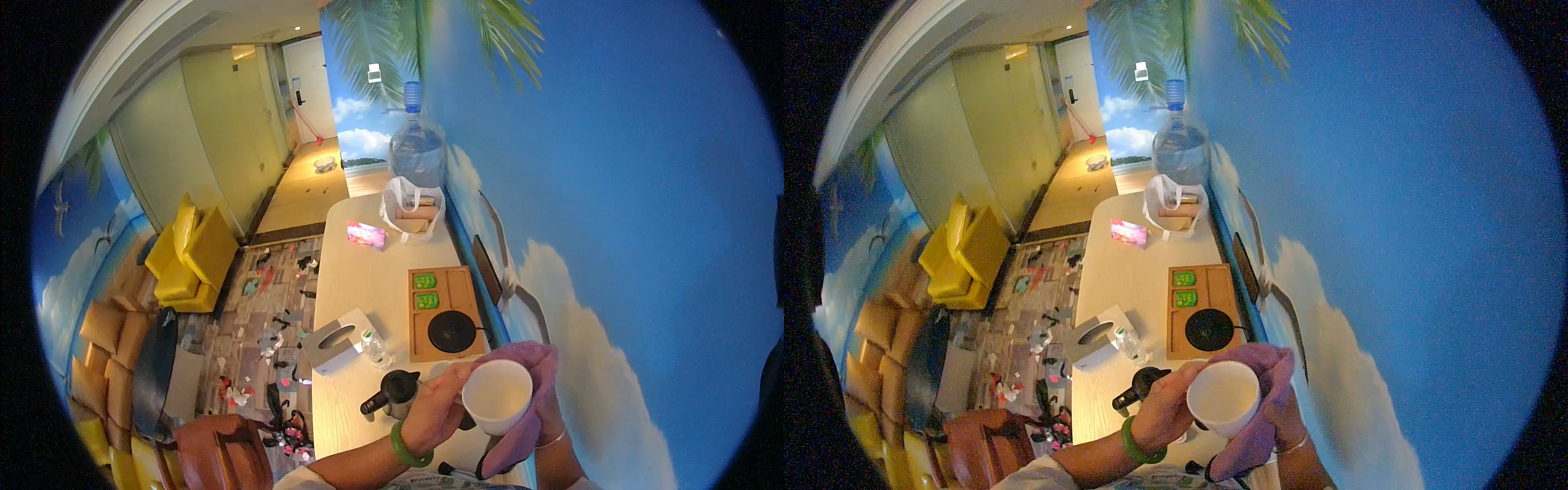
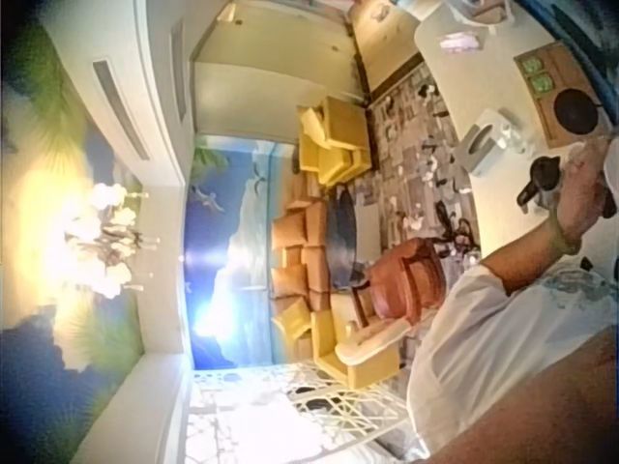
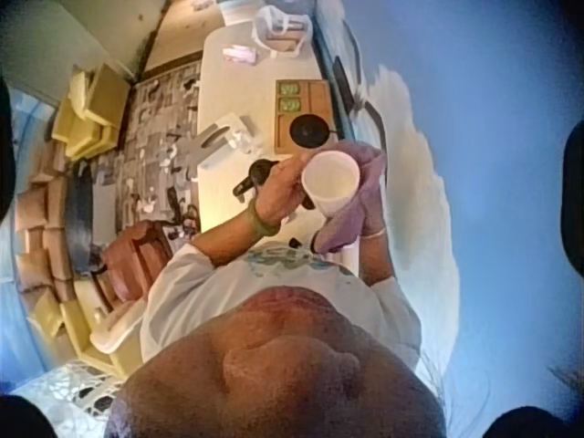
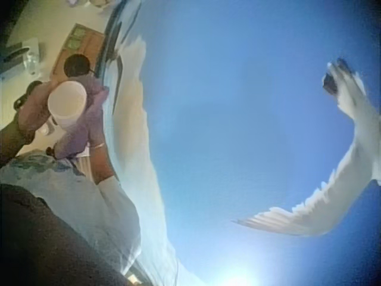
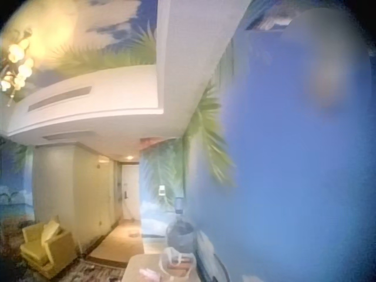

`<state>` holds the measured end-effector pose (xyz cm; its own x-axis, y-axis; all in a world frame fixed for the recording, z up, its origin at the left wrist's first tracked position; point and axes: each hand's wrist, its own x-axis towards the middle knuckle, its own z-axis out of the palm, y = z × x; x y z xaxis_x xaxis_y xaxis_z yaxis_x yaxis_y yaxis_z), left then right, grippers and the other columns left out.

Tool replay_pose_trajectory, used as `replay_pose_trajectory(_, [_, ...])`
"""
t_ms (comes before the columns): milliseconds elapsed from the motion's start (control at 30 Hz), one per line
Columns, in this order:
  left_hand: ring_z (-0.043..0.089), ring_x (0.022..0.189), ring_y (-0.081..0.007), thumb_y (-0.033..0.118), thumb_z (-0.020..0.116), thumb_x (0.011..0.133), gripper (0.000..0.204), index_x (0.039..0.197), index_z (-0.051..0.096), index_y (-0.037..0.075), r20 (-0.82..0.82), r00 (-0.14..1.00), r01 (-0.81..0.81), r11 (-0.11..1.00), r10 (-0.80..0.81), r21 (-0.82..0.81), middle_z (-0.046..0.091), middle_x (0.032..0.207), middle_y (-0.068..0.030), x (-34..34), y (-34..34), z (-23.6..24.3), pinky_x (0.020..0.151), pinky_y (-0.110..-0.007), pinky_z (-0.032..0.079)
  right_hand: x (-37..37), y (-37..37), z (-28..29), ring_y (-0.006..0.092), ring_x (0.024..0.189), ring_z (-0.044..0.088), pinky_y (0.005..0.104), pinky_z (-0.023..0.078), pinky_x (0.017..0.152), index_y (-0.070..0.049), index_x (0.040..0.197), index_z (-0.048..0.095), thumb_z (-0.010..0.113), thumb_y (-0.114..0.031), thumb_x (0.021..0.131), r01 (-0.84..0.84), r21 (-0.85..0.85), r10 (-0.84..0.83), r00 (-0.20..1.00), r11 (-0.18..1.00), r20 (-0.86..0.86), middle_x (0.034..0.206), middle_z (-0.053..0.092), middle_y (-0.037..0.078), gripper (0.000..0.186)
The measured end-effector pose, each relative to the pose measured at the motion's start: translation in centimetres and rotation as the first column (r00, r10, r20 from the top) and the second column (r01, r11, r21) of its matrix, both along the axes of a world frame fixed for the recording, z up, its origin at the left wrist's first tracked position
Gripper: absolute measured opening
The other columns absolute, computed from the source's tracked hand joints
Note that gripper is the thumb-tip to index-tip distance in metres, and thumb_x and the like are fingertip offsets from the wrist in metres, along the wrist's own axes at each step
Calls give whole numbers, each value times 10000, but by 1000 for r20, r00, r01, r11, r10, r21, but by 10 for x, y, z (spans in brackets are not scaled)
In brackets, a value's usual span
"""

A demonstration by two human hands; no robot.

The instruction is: The person wipes a white mug, a wooden tray, and the tabletop with a pink cloth. They handle a black kettle and a plastic water bottle, moving them aside and wiping the surfaces underneath. The person also wipes a tissue box and other small items on the table.

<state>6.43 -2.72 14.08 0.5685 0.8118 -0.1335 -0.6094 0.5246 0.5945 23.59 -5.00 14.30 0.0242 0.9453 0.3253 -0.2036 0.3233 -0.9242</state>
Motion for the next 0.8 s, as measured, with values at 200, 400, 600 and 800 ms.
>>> replay_pose_trajectory(200, [581,1032,-123,231,509,1022,287,1188,600,16,-111,972,-172,947,208,271,619,1164,-72,22,-10,-24,933,-290,443,-34,-9,19,219,939,612,338,487,870,2,1068,546,410,-477,1009,261,14,-236,894,965,-381,1064,630,141,501])
replay_pose_trajectory(400, [625,907,-117,236,465,1027,331,1044,666,-28,-396,813,-121,790,427,602,680,1036,-69,3,4,-11,828,-272,500,-41,-25,-1,222,958,610,341,482,884,2,1084,541,451,-417,991,274,80,-260,954,959,-149,1083,626,141,439])
replay_pose_trajectory(600, [618,915,-126,238,478,1021,358,998,695,-46,-357,862,-155,857,361,492,673,985,-69,3,4,-3,836,-270,477,-41,-36,0,225,976,608,344,478,897,3,1099,536,492,-357,973,324,86,-319,945,942,-74,1101,621,141,384])
replay_pose_trajectory(800, [592,842,-120,228,471,1025,317,962,658,-20,-442,753,-170,793,487,585,641,939,-73,-4,-9,-20,782,-275,477,-39,-38,-6,229,995,606,347,473,911,3,1115,531,533,-297,956,327,5,-323,936,945,-141,1119,617,141,340])
